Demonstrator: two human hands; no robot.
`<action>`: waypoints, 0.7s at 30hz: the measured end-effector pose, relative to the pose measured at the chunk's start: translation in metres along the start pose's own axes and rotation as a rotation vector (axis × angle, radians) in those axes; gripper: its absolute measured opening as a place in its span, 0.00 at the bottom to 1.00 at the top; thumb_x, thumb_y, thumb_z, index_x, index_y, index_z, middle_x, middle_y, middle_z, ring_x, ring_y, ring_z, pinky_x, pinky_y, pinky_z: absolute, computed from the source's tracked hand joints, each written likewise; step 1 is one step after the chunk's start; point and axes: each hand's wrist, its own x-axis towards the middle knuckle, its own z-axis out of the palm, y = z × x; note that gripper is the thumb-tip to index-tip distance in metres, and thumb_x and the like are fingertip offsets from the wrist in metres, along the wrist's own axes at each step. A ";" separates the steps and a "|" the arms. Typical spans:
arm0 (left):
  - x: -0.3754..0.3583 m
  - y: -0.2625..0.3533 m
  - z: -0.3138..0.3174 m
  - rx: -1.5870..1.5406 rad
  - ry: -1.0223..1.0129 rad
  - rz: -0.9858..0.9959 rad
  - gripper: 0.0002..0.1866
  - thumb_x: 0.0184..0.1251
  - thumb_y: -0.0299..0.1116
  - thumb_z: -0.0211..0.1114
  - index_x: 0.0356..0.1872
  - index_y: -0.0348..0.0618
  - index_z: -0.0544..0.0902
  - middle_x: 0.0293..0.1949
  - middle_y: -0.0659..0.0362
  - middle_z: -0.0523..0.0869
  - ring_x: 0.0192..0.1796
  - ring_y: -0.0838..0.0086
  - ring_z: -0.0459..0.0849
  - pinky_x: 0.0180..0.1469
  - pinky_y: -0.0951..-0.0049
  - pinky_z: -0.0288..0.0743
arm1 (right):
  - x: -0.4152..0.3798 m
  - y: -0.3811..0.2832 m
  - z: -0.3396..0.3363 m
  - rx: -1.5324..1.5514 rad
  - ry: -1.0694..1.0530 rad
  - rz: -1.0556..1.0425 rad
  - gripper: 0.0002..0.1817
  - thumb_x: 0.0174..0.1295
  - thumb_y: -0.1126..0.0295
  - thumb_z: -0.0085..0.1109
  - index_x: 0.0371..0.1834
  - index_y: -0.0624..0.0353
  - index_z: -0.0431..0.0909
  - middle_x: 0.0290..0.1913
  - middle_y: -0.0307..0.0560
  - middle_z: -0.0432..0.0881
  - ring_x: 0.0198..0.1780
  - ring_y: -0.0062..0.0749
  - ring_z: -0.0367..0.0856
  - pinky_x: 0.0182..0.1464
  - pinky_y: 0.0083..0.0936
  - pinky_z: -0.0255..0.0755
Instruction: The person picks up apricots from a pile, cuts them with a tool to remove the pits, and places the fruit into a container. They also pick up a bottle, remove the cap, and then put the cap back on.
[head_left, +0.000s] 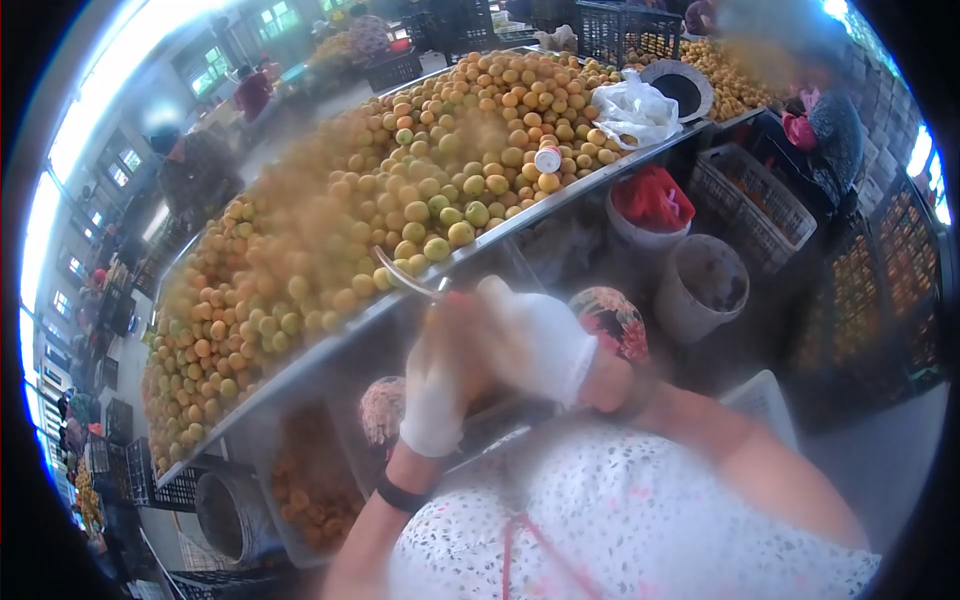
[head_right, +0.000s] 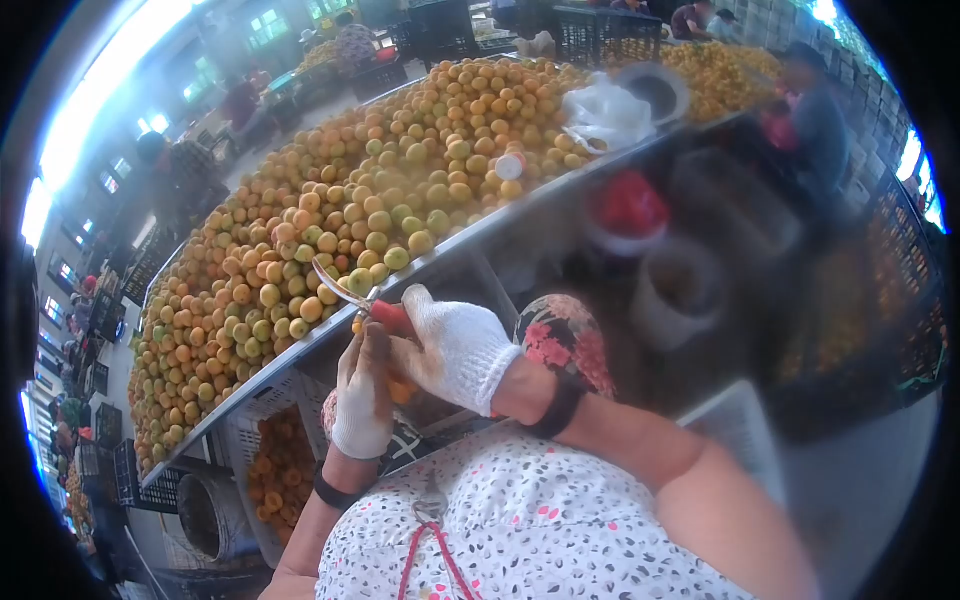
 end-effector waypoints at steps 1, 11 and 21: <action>0.000 0.000 0.001 -0.004 -0.007 0.003 0.21 0.84 0.45 0.50 0.54 0.36 0.78 0.38 0.63 0.81 0.41 0.83 0.77 0.47 0.81 0.72 | -0.001 -0.002 0.000 -0.017 0.013 0.010 0.21 0.68 0.54 0.60 0.44 0.63 0.70 0.26 0.62 0.82 0.33 0.61 0.85 0.34 0.49 0.77; -0.008 0.007 0.004 -0.026 -0.021 0.051 0.17 0.83 0.38 0.51 0.55 0.35 0.78 0.43 0.64 0.82 0.45 0.83 0.78 0.50 0.81 0.73 | -0.007 -0.010 0.000 -0.018 0.105 -0.080 0.16 0.66 0.59 0.60 0.42 0.62 0.72 0.24 0.61 0.82 0.32 0.60 0.84 0.32 0.48 0.76; 0.003 -0.010 -0.010 0.138 -0.022 0.300 0.20 0.79 0.40 0.57 0.61 0.34 0.77 0.48 0.58 0.84 0.48 0.77 0.84 0.51 0.77 0.77 | -0.005 -0.009 0.001 0.152 0.233 -0.088 0.08 0.64 0.73 0.58 0.42 0.63 0.72 0.24 0.58 0.81 0.28 0.51 0.84 0.31 0.41 0.76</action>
